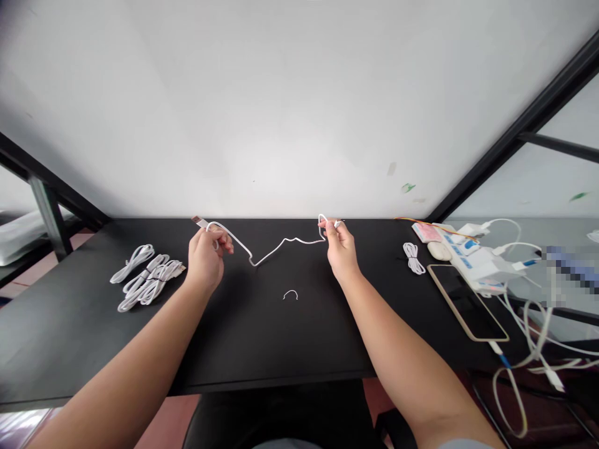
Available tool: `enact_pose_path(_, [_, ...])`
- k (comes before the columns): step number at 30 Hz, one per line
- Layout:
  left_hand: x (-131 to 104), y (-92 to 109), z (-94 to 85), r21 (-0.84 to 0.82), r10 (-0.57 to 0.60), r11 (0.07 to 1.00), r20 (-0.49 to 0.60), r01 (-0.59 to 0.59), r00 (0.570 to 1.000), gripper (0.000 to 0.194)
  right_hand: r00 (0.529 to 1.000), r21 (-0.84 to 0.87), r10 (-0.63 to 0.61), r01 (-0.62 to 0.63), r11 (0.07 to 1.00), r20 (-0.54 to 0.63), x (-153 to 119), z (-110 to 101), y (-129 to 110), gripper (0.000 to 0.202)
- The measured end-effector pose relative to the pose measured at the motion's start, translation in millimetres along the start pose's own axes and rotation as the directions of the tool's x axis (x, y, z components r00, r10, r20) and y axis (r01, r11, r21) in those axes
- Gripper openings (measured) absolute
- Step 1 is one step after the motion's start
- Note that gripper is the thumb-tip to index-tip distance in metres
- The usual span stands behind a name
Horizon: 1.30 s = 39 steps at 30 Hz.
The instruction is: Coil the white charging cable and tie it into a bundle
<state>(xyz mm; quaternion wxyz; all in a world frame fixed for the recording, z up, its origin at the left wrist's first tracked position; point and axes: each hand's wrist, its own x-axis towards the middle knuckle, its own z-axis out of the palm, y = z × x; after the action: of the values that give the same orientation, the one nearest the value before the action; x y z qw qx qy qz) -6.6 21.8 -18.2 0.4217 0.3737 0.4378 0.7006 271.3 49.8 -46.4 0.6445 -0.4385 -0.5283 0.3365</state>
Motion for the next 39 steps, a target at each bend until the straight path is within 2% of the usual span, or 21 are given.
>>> enact_pose_path(2, [-1,0,0.8,0.013,-0.025,1.0,0.026,0.025,0.999,0.018,0.999,0.069,0.024,-0.027,0.997,0.047,-1,2,-1,0.037])
enact_pose_path(5, [-3,-2,2.8,0.04,-0.077,0.996,0.067,0.074,0.995,0.017,0.983,0.16,0.117,-0.14,0.977,0.144,-5,7,-7,0.038])
enact_pose_path(8, [-5,-4,4.7,0.077,-0.136,0.989,0.126,0.127,0.983,0.018,0.94,0.23,0.221,-0.282,0.932,0.26,-10,12,-16,0.041])
enact_pose_path(11, [-6,-9,5.7,0.147,-0.173,0.978,0.189,0.146,0.967,0.021,0.904,0.217,0.273,-0.354,0.91,0.329,-15,16,-22,0.045])
enact_pose_path(15, [-7,-13,4.7,0.201,-0.18,0.97,0.235,0.134,0.955,0.024,0.9,0.183,0.28,-0.353,0.917,0.333,-17,18,-23,0.048])
enact_pose_path(28, [-6,-14,1.0,0.191,-0.139,0.978,0.3,0.083,0.944,0.024,0.909,0.195,0.283,-0.35,0.916,0.305,-13,14,-17,0.047])
enact_pose_path(31, [-8,-12,3.2,0.211,-0.122,0.975,0.279,0.063,0.953,0.036,0.908,0.181,0.284,-0.349,0.92,0.309,-13,15,-19,0.048])
enact_pose_path(34, [-11,-7,6.3,0.315,-0.141,0.948,0.281,0.047,0.949,0.05,0.905,0.157,0.278,-0.341,0.927,0.322,-13,16,-17,0.05])
enact_pose_path(37, [-15,-3,9.1,0.373,-0.188,0.926,0.299,0.067,0.936,0.053,0.898,0.082,0.269,-0.315,0.945,0.348,-14,16,-14,0.052])
enact_pose_path(39, [-17,-1,10.6,0.339,-0.179,0.938,0.28,0.078,0.943,0.048,0.89,0.023,0.26,-0.289,0.957,0.376,-15,16,-13,0.052])
